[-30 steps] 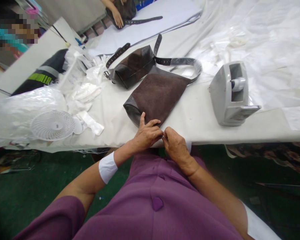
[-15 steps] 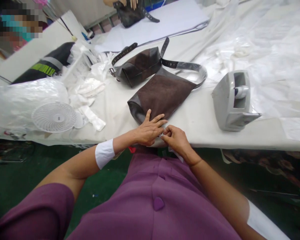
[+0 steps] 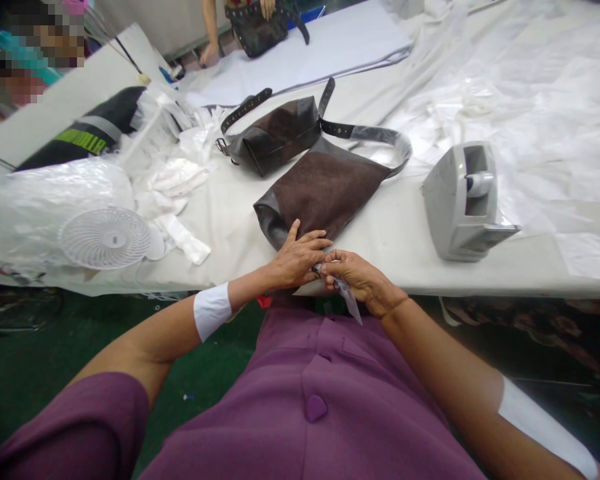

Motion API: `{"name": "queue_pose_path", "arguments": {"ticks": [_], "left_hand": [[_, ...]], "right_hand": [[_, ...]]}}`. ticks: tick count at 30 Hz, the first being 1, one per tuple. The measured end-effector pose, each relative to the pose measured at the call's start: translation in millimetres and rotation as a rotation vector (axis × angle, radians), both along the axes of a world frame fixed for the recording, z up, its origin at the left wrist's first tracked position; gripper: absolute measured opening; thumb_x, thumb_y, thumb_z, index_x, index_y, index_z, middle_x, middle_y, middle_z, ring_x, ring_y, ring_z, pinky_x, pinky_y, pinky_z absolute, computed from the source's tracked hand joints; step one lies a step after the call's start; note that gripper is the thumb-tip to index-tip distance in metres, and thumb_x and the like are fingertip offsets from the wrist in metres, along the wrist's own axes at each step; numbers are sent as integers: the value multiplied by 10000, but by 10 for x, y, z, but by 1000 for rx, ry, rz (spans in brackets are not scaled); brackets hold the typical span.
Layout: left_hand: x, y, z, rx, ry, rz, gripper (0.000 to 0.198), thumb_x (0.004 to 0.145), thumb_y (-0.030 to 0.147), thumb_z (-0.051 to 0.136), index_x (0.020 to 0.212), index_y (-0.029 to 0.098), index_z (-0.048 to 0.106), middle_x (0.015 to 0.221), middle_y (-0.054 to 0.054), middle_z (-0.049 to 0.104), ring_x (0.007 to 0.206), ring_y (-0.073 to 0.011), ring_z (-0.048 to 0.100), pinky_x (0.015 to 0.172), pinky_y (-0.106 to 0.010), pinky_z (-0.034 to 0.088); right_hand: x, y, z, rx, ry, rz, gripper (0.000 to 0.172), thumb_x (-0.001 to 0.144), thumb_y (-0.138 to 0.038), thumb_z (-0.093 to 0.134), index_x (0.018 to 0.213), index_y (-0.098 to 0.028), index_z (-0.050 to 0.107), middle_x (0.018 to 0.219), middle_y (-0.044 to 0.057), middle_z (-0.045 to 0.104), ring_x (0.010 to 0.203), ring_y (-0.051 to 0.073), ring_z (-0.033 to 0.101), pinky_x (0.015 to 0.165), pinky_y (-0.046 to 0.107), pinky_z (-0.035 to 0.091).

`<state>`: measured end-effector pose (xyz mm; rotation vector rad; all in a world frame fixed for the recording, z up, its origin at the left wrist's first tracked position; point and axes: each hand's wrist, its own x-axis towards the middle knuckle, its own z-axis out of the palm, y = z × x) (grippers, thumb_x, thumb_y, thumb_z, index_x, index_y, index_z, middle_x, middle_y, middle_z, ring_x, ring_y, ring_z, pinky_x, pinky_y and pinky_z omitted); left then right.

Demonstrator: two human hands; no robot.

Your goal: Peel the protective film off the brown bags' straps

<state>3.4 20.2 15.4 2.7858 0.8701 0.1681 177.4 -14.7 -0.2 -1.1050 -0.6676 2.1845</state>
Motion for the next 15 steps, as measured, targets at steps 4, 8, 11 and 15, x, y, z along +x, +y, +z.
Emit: {"name": "queue_pose_path", "arguments": {"ticks": [4,8,11,15], "left_hand": [[-17,25,13,-41,-39,-3,193,781,264,617,964,241,672,1243,-48,593,1320,-254,365,1102,-622,-76],[-26,60,20,-74,-45,-17,114,800,274,611,872,230,687,1231,-48,603,1319,-259,371,1096,-635,-60],[-26,74,32,-84,-27,-41,139,812,259,596,915,240,688,1246,-53,594,1327,-266,359,1084,-655,-56],[-39,77,35,-80,-14,-52,184,835,218,544,947,246,688,1255,-57,587,1326,-258,363,1091,-650,-43]], "right_hand": [[6,-14,-52,-3,21,-23,367,549,-184,785,761,-192,484,565,-55,566,431,61,477,433,186,405],[26,-27,-69,19,-17,-35,380,556,-227,792,765,-196,476,570,-54,567,447,70,492,445,194,412],[38,-31,-56,38,-44,-50,384,556,-228,794,768,-195,475,563,-55,568,445,70,491,443,190,404],[50,-36,-55,-12,-18,-61,344,572,-211,789,759,-186,501,508,-61,531,444,65,484,445,173,409]]}}
